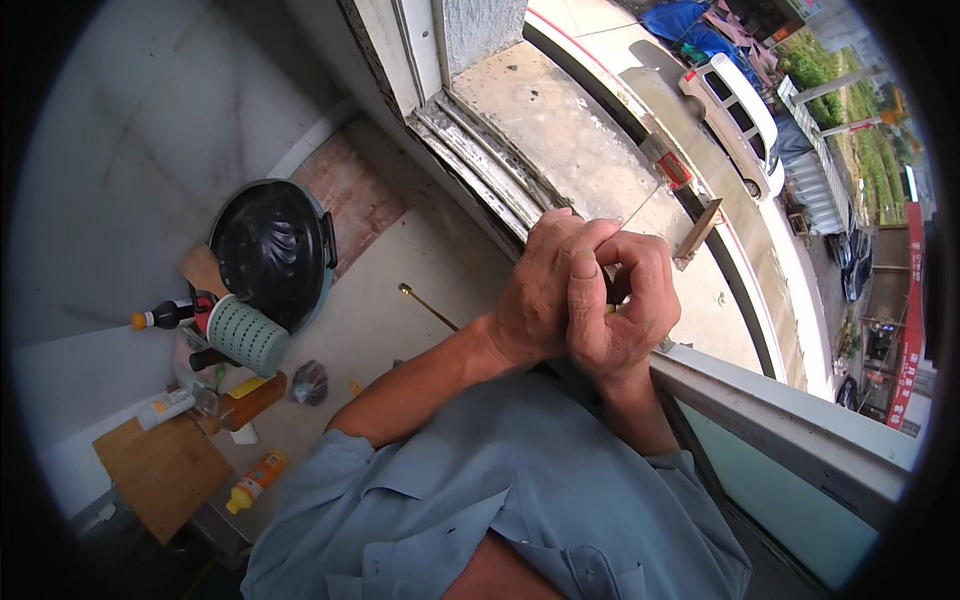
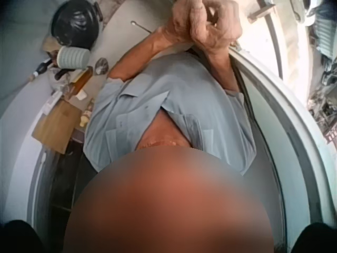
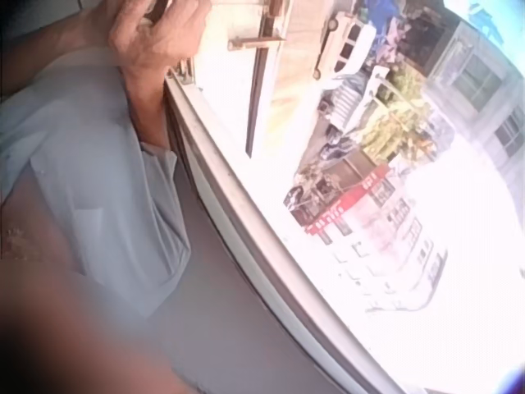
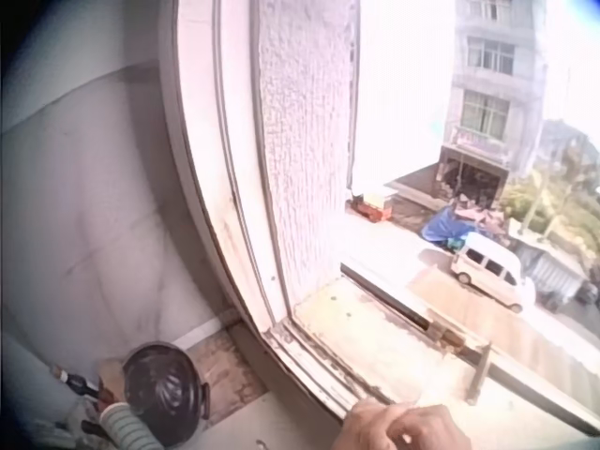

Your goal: The person uses a screwdriver to remove screws from a window frame and then applies a substance from a small bottle into the frame groove. The person works methodically along the frame edge.

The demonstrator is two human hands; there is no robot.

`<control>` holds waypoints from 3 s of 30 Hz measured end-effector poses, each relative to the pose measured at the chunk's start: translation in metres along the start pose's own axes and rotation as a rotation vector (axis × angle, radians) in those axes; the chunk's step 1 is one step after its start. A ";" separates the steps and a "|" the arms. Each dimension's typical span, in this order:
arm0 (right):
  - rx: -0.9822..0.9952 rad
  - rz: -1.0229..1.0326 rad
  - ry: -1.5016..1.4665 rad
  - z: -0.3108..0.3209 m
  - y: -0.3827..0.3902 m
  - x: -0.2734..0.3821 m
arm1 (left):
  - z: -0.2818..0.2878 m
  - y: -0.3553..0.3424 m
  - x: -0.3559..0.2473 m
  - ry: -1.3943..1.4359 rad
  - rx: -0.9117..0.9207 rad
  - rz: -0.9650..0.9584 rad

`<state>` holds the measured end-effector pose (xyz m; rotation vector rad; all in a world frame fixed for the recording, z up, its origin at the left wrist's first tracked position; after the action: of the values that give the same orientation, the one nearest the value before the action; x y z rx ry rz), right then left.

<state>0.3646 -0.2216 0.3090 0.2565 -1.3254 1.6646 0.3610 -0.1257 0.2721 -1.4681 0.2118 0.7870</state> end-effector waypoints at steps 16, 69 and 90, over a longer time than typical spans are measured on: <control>-0.005 0.075 -0.125 -0.042 -0.020 -0.014 | 0.002 -0.013 0.033 -0.132 -0.007 0.056; -0.030 -0.190 -0.148 -0.045 -0.036 -0.017 | 0.002 -0.027 0.035 -0.219 -0.048 0.056; -0.382 -0.501 -0.379 -0.017 -0.050 -0.073 | -0.050 -0.058 0.065 -0.134 0.287 0.199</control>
<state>0.4470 -0.2490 0.2858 0.6385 -1.6618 0.9496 0.4594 -0.1452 0.2744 -1.1304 0.3575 0.9697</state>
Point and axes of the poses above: each hand's wrist, its own y-axis away from the middle knuckle, its own z-axis out of the back of the hand, x = y × z, the point moved 9 cm from there along -y, towards the middle knuckle, and after that the axes turned 5 degrees about -x, right-handed, at the moved point
